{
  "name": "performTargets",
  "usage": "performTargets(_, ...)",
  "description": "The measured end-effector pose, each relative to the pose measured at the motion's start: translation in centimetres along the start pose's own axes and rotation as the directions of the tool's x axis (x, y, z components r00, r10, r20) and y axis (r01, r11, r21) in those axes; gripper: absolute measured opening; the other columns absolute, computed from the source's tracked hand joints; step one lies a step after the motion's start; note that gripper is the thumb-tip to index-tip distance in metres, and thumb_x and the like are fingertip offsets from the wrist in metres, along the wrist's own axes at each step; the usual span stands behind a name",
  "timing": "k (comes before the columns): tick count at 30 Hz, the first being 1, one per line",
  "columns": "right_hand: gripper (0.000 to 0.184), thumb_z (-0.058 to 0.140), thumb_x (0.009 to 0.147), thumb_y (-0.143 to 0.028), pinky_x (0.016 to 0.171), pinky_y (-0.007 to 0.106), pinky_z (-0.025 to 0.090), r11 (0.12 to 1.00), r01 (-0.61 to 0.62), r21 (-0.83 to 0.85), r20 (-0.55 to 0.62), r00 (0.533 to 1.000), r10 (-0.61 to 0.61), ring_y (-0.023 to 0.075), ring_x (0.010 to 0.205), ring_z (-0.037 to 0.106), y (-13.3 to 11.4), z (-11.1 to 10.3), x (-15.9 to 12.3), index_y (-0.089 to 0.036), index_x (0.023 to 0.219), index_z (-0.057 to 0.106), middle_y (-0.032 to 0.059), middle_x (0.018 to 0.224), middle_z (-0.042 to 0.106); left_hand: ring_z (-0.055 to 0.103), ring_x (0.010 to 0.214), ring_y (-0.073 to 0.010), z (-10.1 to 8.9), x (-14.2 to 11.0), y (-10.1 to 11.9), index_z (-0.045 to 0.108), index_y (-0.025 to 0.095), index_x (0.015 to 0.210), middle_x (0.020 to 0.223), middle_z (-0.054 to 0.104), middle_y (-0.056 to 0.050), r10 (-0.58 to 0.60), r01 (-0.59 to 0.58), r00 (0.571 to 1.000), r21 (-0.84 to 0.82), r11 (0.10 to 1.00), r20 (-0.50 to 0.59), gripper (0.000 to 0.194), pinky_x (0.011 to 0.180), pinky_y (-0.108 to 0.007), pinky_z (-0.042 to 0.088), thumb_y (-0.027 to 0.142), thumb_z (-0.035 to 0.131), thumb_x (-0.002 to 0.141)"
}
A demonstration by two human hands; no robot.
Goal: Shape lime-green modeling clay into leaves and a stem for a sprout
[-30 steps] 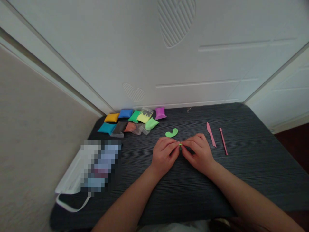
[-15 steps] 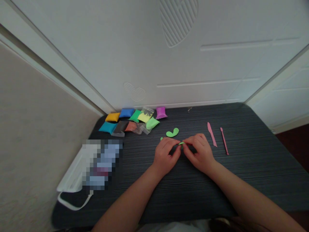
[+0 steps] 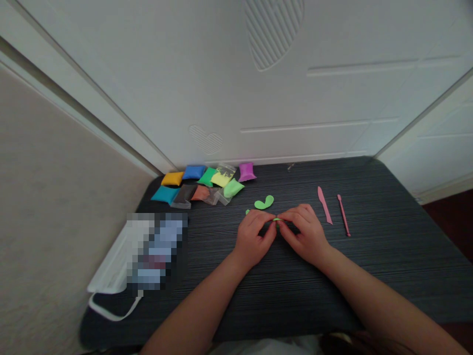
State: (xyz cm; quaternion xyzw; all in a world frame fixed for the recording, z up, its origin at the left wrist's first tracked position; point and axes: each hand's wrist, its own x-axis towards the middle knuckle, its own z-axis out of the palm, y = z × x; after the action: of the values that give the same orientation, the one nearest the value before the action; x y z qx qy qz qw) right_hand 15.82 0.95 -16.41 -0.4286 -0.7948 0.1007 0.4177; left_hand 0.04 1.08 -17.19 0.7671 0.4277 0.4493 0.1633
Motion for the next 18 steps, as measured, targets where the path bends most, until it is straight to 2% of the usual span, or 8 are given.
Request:
performTargets(4, 0.010, 0.053, 0.078, -0.017, 0.072, 0.035, 0.041, 1.000, -0.014, 0.011, -0.022, 1.000, 0.014, 0.0166, 0.074, 0.057, -0.05, 0.03, -0.10, -0.021, 0.087, 0.055, 0.0025, 0.078, 0.063, 0.056, 0.080, -0.0160, -0.01, 0.07, 0.03, 0.057, 0.018, 0.090, 0.083, 0.063, -0.004, -0.026, 0.026, 0.997, -0.003, 1.000, 0.078, 0.014, 0.075, -0.032, 0.046, 0.018, 0.052, 0.077)
performTargets(7, 0.009, 0.050, 0.080, -0.016, 0.072, 0.035, 0.042, 0.999, -0.054, 0.010, -0.009, 0.999, 0.054, 0.0172, 0.074, 0.055, -0.18, 0.00, -0.10, -0.020, 0.087, 0.054, 0.0035, 0.078, 0.061, 0.055, 0.076, -0.0155, 0.05, 0.11, -0.01, 0.057, 0.018, 0.087, 0.079, 0.062, -0.003, -0.032, 0.032, 0.992, 0.002, 0.999, 0.120, 0.010, 0.072, -0.031, 0.046, 0.018, 0.052, 0.078)
performTargets(13, 0.013, 0.053, 0.079, -0.018, 0.075, 0.036, 0.042, 0.999, -0.042, 0.024, 0.017, 0.999, 0.042, 0.0176, 0.080, 0.056, -0.08, -0.10, 0.07, -0.020, 0.092, 0.054, 0.0038, 0.083, 0.062, 0.056, 0.078, -0.0151, 0.09, 0.16, -0.07, 0.057, 0.018, 0.085, 0.080, 0.062, -0.003, -0.053, 0.051, 0.995, 0.023, 0.998, 0.079, 0.010, 0.072, -0.029, 0.046, 0.016, 0.050, 0.078)
performTargets(18, 0.011, 0.055, 0.078, -0.017, 0.076, 0.036, 0.042, 1.000, -0.016, 0.004, 0.001, 1.000, 0.016, 0.0172, 0.080, 0.057, 0.22, -0.13, -0.01, -0.021, 0.088, 0.058, 0.0036, 0.083, 0.063, 0.057, 0.076, -0.0148, 0.18, -0.01, -0.05, 0.057, 0.018, 0.083, 0.078, 0.063, -0.003, -0.062, 0.057, 0.995, 0.056, 0.997, 0.074, 0.009, 0.069, -0.028, 0.046, 0.017, 0.051, 0.077)
